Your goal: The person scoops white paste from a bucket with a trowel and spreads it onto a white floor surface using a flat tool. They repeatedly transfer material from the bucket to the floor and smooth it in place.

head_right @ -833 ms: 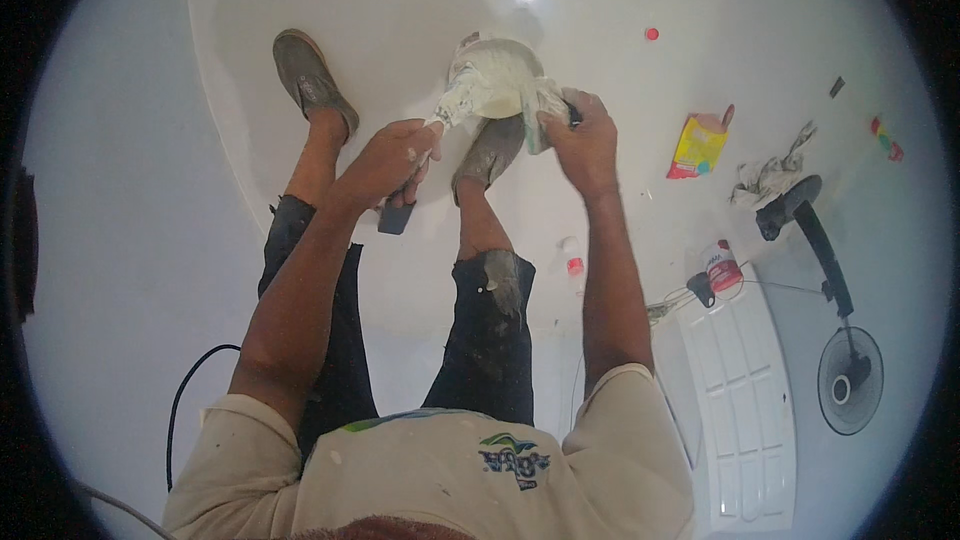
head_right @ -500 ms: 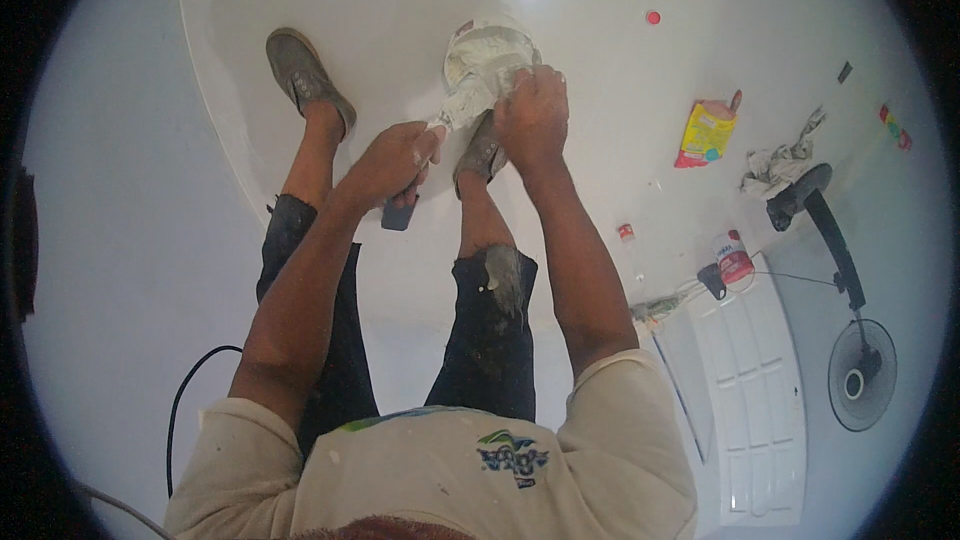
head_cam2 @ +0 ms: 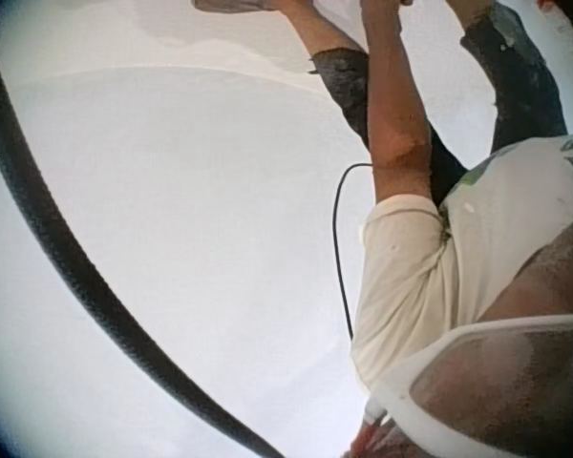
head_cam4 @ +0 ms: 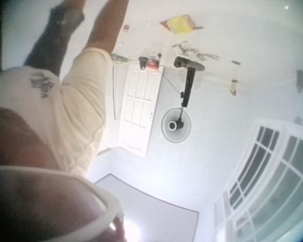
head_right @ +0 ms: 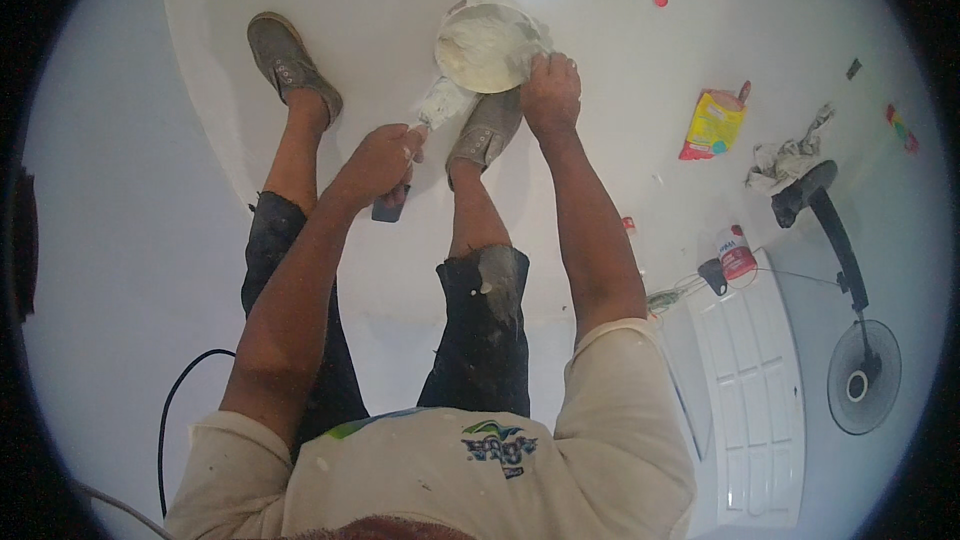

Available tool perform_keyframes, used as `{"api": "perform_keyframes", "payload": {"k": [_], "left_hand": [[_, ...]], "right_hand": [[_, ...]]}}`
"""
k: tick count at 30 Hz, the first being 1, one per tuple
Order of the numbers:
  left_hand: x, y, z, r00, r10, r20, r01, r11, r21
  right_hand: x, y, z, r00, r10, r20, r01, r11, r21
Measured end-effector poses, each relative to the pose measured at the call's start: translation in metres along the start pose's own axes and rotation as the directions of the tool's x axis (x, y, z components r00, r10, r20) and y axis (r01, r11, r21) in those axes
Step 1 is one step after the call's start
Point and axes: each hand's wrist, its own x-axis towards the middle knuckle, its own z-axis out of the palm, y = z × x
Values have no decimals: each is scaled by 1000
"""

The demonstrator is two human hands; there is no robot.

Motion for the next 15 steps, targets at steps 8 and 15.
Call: {"api": "perform_keyframes", "payload": {"k": [8, 15], "left_hand": [[0, 4, -1, 1000, -3, -23, 2, 999, -54], [-9, -3, 14, 929, 302, -212, -355, 888, -292]], "right_hand": [[-45, 57, -58, 978, 143, 154, -132, 988, -78], [-39, 76, -105, 662, 335, 670, -748, 242, 618]]}}
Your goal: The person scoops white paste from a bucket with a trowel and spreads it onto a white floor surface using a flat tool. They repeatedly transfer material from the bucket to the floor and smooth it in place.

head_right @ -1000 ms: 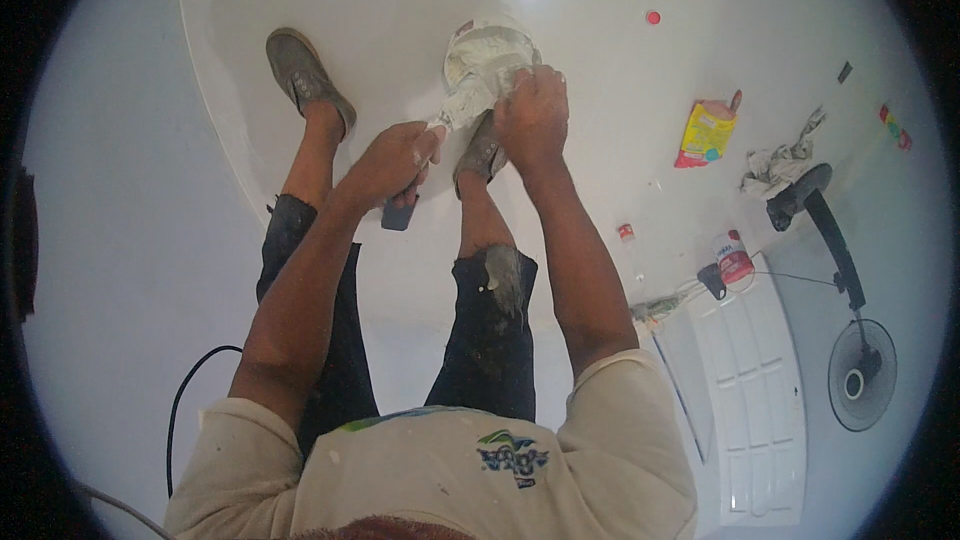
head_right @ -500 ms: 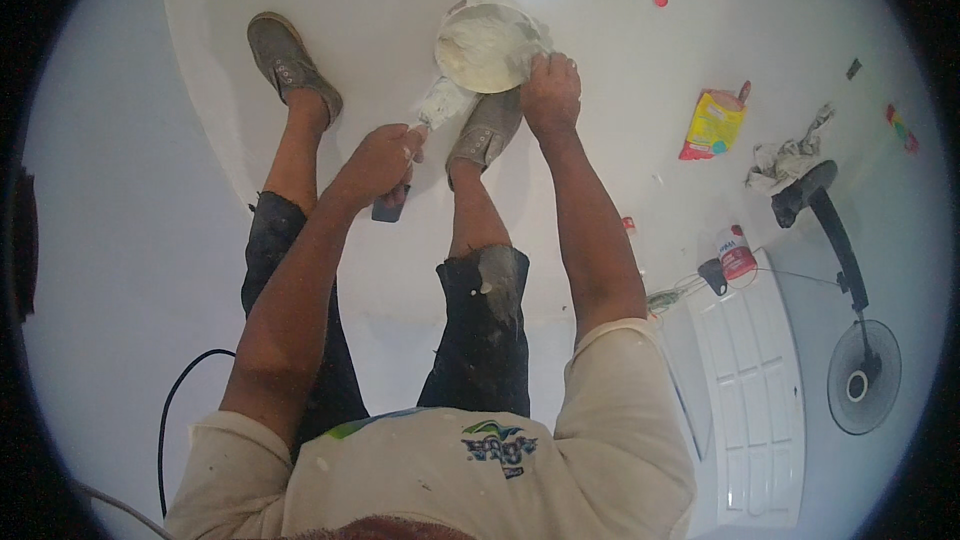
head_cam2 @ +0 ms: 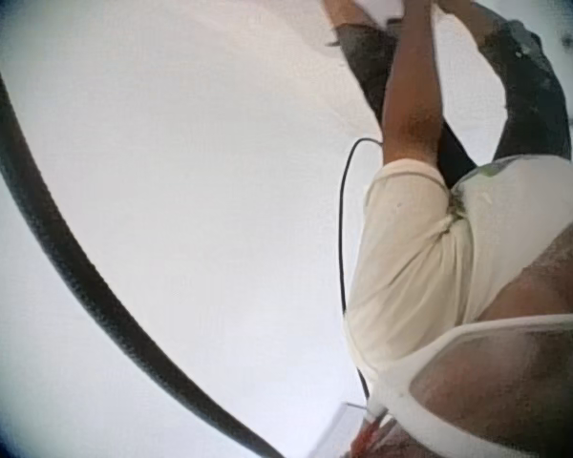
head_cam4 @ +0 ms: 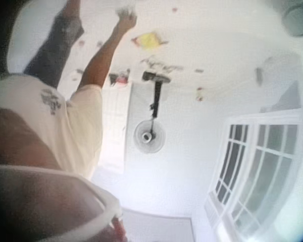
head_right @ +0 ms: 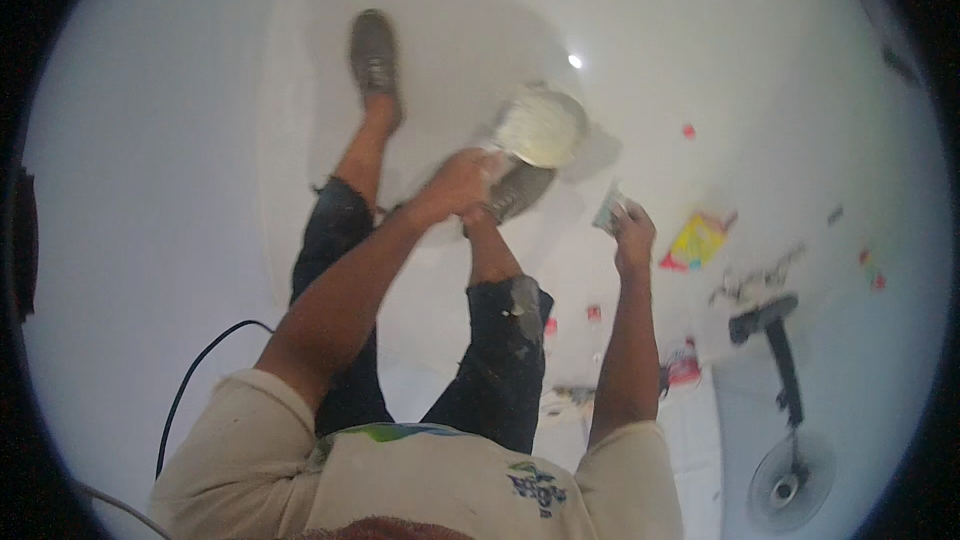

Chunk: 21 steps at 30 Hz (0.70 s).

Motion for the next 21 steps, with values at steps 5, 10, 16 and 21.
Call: {"api": "perform_keyframes", "payload": {"k": [5, 10, 16, 21], "left_hand": [[-11, 19, 0, 983, -162, -82, 137, 959, -248], [-38, 15, -44, 988, -145, -59, 125, 959, -253], [-43, 6, -76, 989, -148, -28, 137, 957, -255], [-49, 0, -91, 993, 54, -101, -64, 993, -99]], "right_hand": [[26, 5, 1, 969, 117, 219, -209, 861, 464], [69, 2, 45, 967, 237, 89, -229, 665, 711], [91, -20, 107, 990, 110, 87, -138, 673, 727], [116, -100, 174, 977, 50, 207, -135, 896, 423]]}}
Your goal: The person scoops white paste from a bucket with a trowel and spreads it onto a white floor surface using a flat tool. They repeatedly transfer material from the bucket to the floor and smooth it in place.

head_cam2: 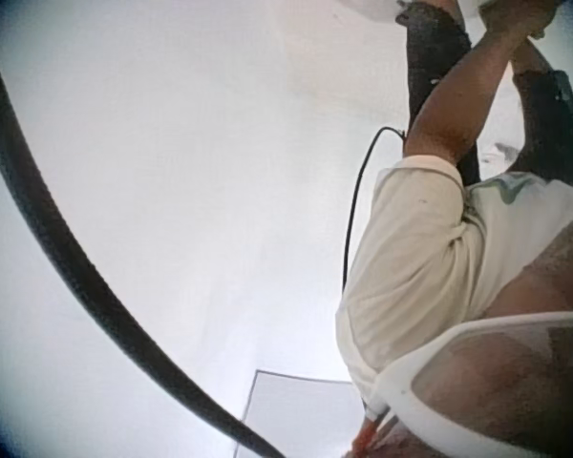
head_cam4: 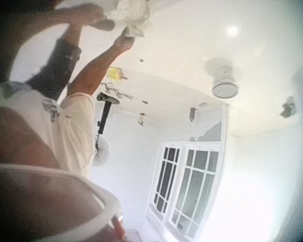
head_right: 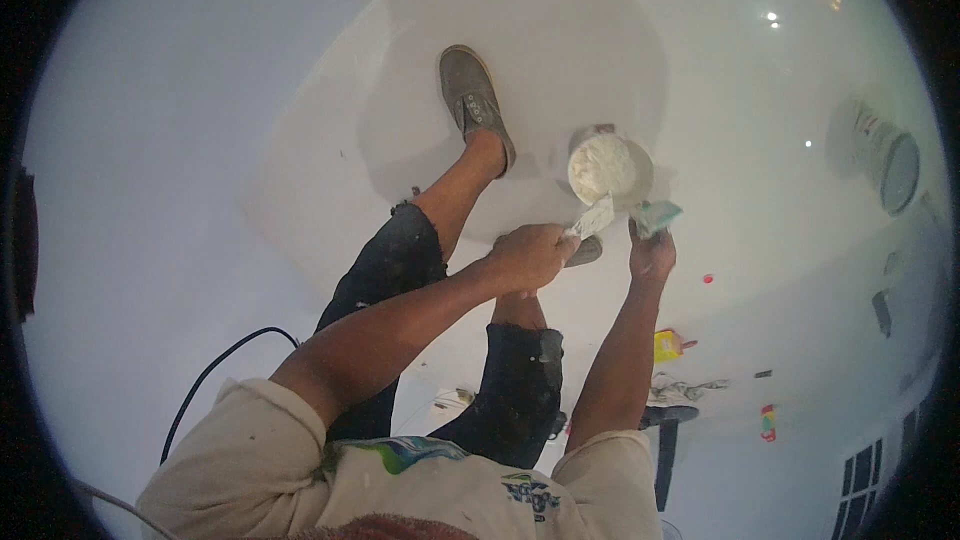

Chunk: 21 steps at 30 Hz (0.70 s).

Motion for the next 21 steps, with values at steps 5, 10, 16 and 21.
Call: {"api": "perform_keyframes", "payload": {"k": [5, 10, 16, 21], "left_hand": [[-5, 16, -17, 998, 38, -57, -22, 964, 264], [-13, -2, -26, 999, 34, -2, -32, 953, 300], [-15, 20, -35, 985, 84, -148, -46, 968, 246], [-16, 47, -30, 960, 90, -265, -65, 993, 102]], "right_hand": [[52, -73, 114, 961, -241, 134, 253, 581, -773], [64, -95, 304, 709, -389, 589, 636, -9, -772], [142, -83, 428, 794, -104, 598, 607, 121, -785], [174, -59, 478, 827, 99, 553, 406, 575, -710]]}}
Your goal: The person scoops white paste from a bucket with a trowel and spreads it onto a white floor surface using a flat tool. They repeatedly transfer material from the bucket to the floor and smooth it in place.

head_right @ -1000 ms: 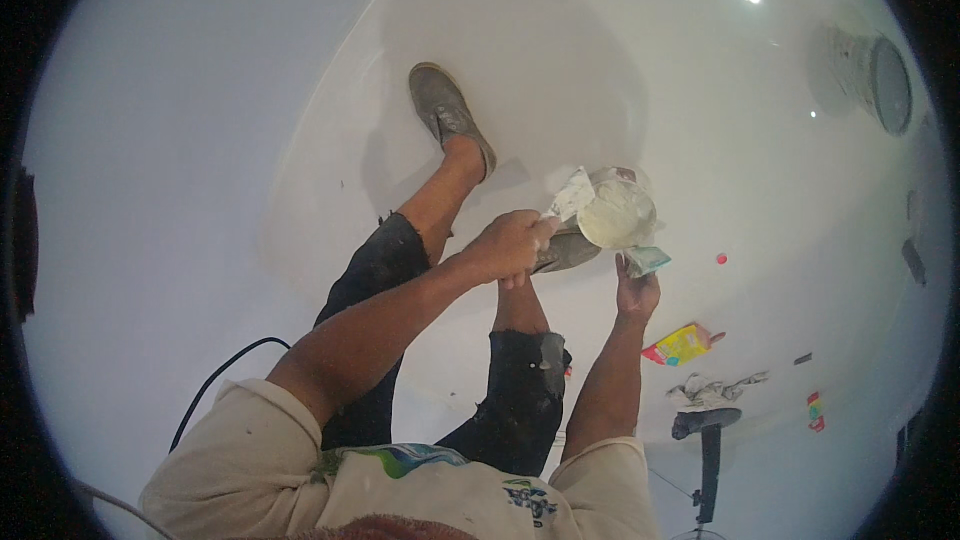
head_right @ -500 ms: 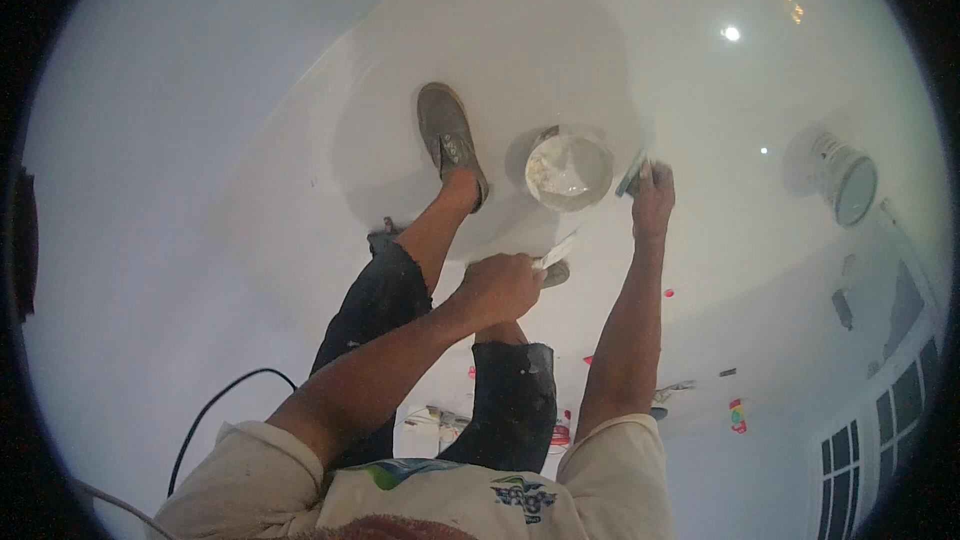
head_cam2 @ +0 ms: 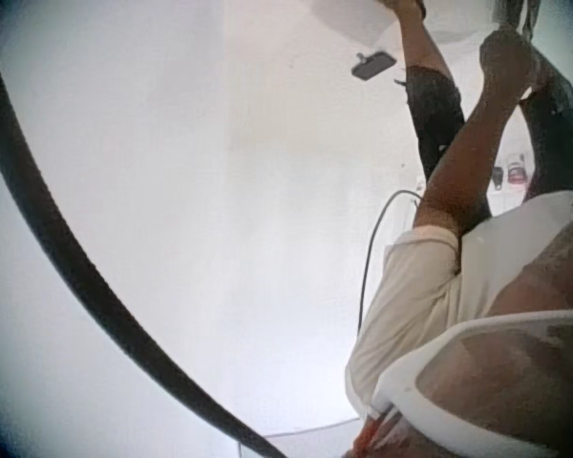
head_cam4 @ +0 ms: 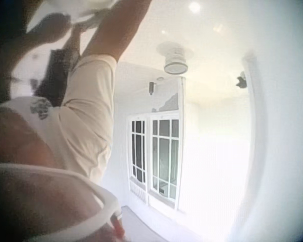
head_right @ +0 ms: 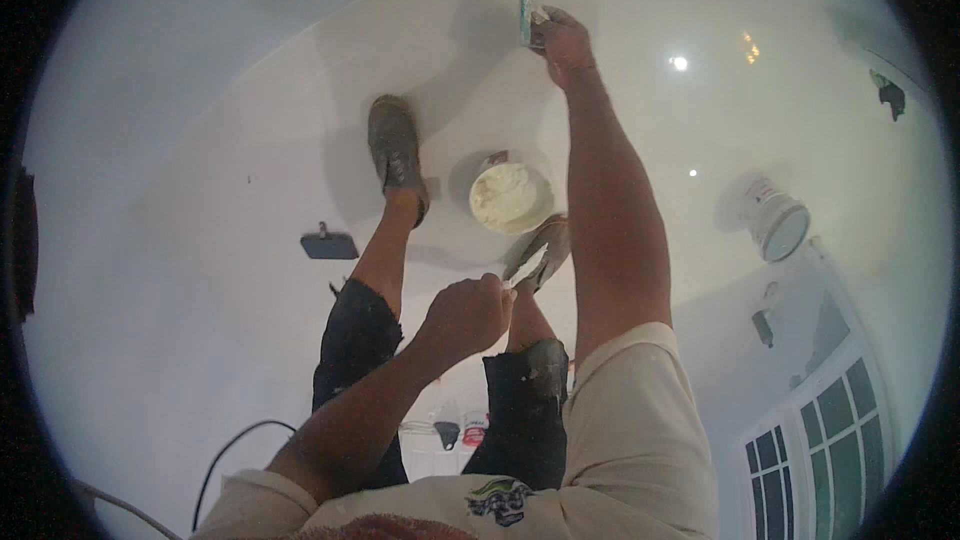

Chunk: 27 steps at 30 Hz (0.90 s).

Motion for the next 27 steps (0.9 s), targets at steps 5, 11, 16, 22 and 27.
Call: {"api": "perform_keyframes", "payload": {"k": [5, 11, 16, 22, 27], "left_hand": [[-7, 2, 32, 995, -98, -35, 89, 976, -198], [-12, -14, 39, 990, -50, 134, 71, 985, -157], [-14, -28, 26, 946, -130, 296, 163, 983, -89], [-13, -33, 24, 946, -104, 308, 121, 992, -38], [-14, -35, 11, 914, -131, 383, 153, 988, -28]], "right_hand": [[13, -10, 28, 996, 43, -78, -35, 995, 97], [84, -16, 16, 941, -184, -285, 246, 949, 199], [105, -2, 66, 899, -212, -382, 362, 851, 380], [86, 29, 115, 932, -125, -341, 281, 842, 461], [89, 6, 85, 913, -196, -359, 357, 809, 467]]}}
